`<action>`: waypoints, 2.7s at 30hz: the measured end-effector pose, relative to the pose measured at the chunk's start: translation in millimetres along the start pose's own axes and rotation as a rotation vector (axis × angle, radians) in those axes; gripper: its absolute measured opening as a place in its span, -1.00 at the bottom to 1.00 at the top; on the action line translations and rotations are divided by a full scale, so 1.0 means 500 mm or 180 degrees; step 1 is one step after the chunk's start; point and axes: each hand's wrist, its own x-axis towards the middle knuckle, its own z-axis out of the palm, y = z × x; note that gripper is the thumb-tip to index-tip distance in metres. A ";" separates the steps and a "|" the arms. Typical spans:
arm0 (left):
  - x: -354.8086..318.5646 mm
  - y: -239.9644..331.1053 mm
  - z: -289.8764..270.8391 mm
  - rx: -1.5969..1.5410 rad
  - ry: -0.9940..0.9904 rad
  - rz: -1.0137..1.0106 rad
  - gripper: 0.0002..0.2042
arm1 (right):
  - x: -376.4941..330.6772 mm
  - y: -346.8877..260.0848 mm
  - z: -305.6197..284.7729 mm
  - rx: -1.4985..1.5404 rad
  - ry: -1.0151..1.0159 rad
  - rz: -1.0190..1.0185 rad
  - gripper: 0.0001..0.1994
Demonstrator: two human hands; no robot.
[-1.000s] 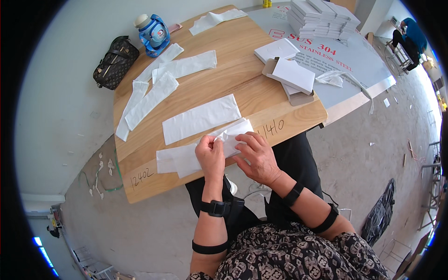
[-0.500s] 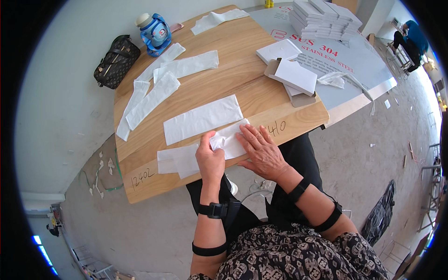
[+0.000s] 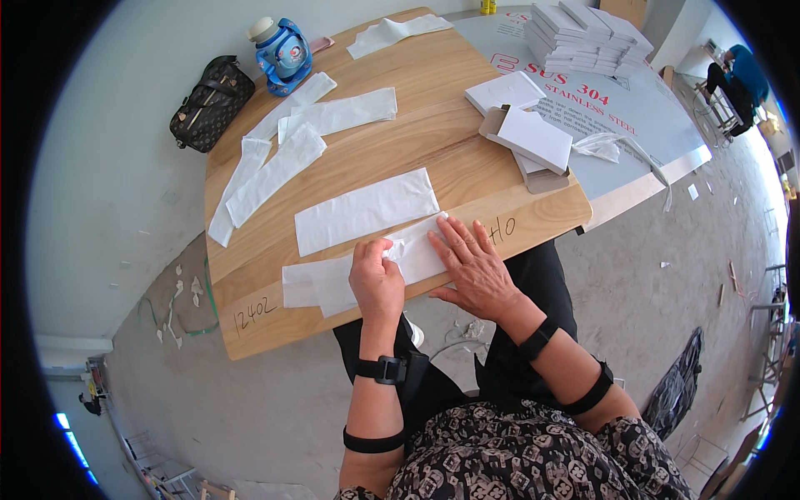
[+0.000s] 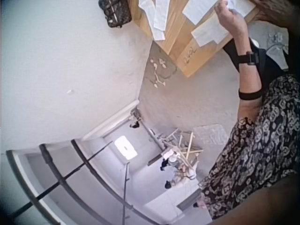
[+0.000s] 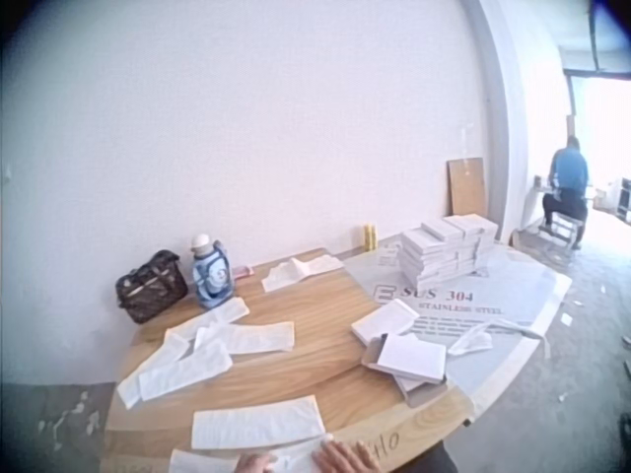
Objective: Folding white fabric or plastic strips on a wooden table.
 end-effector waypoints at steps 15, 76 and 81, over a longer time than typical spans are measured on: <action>0.003 0.036 -0.039 0.0845 -0.0458 0.0678 -0.45 | 0.017 0.048 -0.031 0.0238 0.0040 -0.0170 -0.14; -0.037 0.033 -0.137 0.0253 0.0519 0.0894 -0.87 | 0.052 -0.140 -0.053 0.4615 0.0032 0.1290 -0.64; -0.074 0.048 -0.120 0.0033 0.0309 0.1111 -0.73 | 0.100 -0.162 -0.044 0.4967 0.0199 0.1766 -0.83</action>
